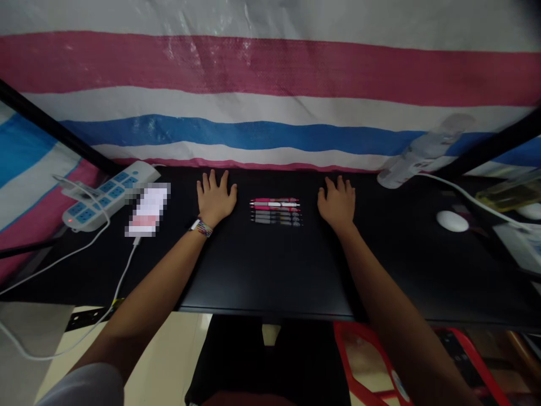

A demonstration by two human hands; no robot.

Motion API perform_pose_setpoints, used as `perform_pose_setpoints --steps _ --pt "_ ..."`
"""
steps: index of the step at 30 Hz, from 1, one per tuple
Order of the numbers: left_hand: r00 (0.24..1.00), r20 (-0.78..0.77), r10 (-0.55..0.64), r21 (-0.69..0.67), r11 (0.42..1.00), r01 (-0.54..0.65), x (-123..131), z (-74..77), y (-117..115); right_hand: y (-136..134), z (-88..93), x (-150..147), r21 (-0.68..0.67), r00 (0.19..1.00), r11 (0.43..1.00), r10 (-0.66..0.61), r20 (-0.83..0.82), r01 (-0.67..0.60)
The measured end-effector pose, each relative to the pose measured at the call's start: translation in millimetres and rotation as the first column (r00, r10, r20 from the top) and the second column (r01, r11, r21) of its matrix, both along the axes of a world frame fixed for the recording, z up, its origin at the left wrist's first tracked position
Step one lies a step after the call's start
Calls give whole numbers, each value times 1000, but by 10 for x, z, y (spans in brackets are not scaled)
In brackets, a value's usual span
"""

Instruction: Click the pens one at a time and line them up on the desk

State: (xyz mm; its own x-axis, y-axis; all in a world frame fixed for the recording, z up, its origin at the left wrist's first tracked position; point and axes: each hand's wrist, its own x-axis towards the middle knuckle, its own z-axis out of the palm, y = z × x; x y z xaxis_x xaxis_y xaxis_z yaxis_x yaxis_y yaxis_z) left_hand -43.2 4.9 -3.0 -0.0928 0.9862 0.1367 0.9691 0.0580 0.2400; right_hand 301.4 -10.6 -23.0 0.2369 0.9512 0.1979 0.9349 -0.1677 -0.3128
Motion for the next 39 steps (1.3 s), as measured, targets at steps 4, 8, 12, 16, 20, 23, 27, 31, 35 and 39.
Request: perform_pose_setpoints --steps 4,8,12,16,20,23,27,31,35,39 --pt "1000 -21 13 -26 1000 -13 33 41 -11 -26 85 -50 -49 1000 999 -8 27 9" --pt "1000 -15 11 -33 999 -12 30 60 -12 -27 98 -68 -69 999 998 -11 36 14" --pt "1000 -17 13 -43 999 -13 40 100 -26 -18 78 -70 -57 999 998 -7 32 9" --pt "1000 -17 18 -44 999 -19 60 125 -40 -22 82 -91 -59 999 998 -2 32 4" --pt "1000 -12 20 -31 999 -20 59 111 -35 -18 88 -104 -99 999 995 7 45 -2" --pt "1000 -14 15 -19 1000 -16 42 89 -21 2 69 -92 -115 999 993 17 45 -12" --pt "1000 -12 8 -13 1000 -9 28 77 -13 16 61 -90 -133 999 991 18 51 -11" --pt "1000 -10 13 -13 1000 -14 44 104 -18 8 78 -104 -170 996 985 16 90 -1" --pt "1000 -4 20 -44 999 -20 62 131 -21 5 56 -98 -148 995 989 19 96 -4" --pt "999 -12 31 -36 999 -31 62 128 -28 2 43 -95 -122 996 992 19 85 -9"
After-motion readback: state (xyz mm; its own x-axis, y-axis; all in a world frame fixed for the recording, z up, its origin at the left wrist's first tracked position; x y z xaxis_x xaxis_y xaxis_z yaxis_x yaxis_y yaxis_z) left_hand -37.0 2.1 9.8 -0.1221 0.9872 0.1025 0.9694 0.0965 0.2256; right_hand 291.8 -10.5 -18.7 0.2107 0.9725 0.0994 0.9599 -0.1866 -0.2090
